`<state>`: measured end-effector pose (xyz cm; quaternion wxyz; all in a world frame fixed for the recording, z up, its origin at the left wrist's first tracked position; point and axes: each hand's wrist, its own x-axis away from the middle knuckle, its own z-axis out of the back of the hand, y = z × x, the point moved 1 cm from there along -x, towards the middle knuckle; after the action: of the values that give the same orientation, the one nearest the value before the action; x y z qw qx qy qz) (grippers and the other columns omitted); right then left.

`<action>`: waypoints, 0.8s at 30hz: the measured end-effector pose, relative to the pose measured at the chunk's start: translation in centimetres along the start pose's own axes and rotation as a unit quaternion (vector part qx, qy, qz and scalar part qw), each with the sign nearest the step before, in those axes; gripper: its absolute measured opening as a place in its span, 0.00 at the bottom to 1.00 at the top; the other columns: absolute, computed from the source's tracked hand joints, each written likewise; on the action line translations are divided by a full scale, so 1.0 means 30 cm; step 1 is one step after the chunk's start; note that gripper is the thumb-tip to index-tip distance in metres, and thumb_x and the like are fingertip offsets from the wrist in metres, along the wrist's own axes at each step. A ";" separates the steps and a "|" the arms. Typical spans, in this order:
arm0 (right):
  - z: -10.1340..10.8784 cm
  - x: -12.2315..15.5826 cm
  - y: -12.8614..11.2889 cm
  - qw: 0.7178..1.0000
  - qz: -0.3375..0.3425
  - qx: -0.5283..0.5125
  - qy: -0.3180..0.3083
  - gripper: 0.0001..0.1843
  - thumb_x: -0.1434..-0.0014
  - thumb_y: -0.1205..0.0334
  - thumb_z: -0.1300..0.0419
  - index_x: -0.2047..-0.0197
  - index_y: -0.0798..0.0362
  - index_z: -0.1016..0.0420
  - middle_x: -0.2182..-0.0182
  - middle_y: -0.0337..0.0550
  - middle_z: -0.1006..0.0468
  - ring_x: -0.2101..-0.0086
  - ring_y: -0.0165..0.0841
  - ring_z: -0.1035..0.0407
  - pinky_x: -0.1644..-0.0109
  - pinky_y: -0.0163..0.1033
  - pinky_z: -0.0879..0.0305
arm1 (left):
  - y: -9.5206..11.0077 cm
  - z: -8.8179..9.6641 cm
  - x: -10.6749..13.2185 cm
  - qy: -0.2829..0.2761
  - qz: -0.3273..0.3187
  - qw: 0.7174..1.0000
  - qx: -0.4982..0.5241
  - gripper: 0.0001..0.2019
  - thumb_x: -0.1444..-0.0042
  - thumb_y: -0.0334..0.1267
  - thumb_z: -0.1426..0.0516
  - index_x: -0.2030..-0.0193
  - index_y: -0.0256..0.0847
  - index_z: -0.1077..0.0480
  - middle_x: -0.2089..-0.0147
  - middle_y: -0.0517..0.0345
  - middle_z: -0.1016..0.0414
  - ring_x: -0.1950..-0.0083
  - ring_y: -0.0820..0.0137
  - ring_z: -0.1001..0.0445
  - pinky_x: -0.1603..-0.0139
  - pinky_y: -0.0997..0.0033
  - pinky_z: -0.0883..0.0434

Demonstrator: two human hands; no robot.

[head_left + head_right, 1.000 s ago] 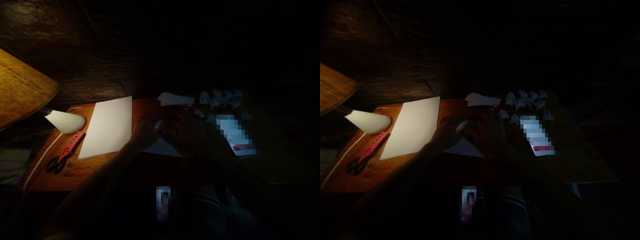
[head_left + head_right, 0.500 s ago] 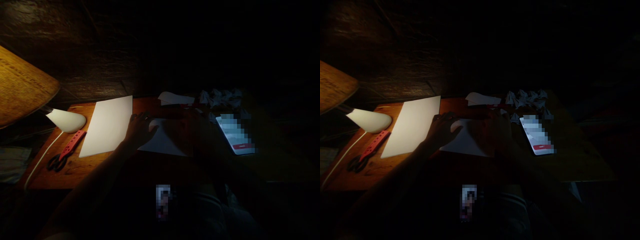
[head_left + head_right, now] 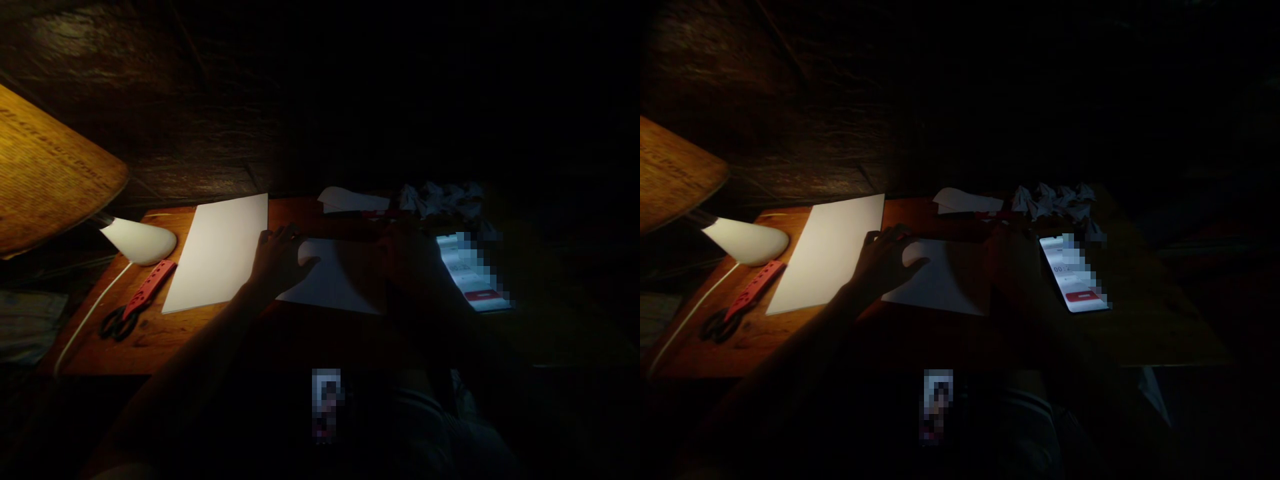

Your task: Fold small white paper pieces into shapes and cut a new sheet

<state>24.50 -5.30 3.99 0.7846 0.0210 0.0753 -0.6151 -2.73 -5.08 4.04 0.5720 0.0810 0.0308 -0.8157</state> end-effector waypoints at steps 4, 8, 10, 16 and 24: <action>0.029 0.001 0.018 0.999 -0.039 -0.013 -0.012 0.21 0.30 0.67 0.45 0.53 0.52 0.08 0.44 0.62 0.14 0.41 0.55 0.25 0.38 0.57 0.33 | -0.006 0.004 -0.002 -0.009 0.017 1.000 0.003 0.20 0.32 0.54 0.34 0.41 0.46 0.18 0.33 0.43 0.22 0.33 0.46 0.24 0.30 0.39 0.31; 0.056 0.002 0.007 0.999 -0.047 -0.015 -0.021 0.23 0.31 0.69 0.46 0.55 0.53 0.07 0.45 0.61 0.13 0.43 0.54 0.23 0.43 0.56 0.29 | -0.017 0.008 0.001 -0.003 0.023 1.000 0.003 0.20 0.31 0.56 0.35 0.41 0.47 0.18 0.31 0.43 0.22 0.32 0.45 0.25 0.30 0.37 0.32; 0.060 0.002 0.001 0.999 -0.050 -0.006 -0.021 0.23 0.30 0.69 0.47 0.55 0.55 0.08 0.45 0.61 0.13 0.43 0.54 0.22 0.42 0.55 0.30 | -0.021 0.008 0.002 0.002 0.021 1.000 0.001 0.19 0.31 0.56 0.35 0.42 0.47 0.18 0.32 0.44 0.22 0.32 0.45 0.25 0.30 0.37 0.32; 0.059 0.003 0.010 0.998 -0.059 -0.007 -0.031 0.22 0.30 0.69 0.46 0.54 0.55 0.08 0.43 0.62 0.13 0.45 0.53 0.21 0.42 0.54 0.29 | -0.038 -0.004 0.003 0.005 0.028 1.000 -0.010 0.20 0.32 0.57 0.34 0.43 0.46 0.18 0.34 0.42 0.21 0.34 0.44 0.24 0.31 0.36 0.30; 0.059 0.005 0.027 0.997 -0.057 -0.041 -0.008 0.21 0.30 0.69 0.47 0.54 0.57 0.09 0.44 0.63 0.14 0.40 0.56 0.24 0.38 0.58 0.31 | -0.042 -0.003 0.004 -0.001 0.032 0.999 -0.003 0.20 0.32 0.57 0.34 0.43 0.46 0.18 0.32 0.41 0.23 0.33 0.43 0.25 0.30 0.36 0.29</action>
<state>25.49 -5.47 5.67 0.7489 -0.0208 0.0953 -0.6555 -3.95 -4.76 3.87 0.5980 0.0792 0.0297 -0.7971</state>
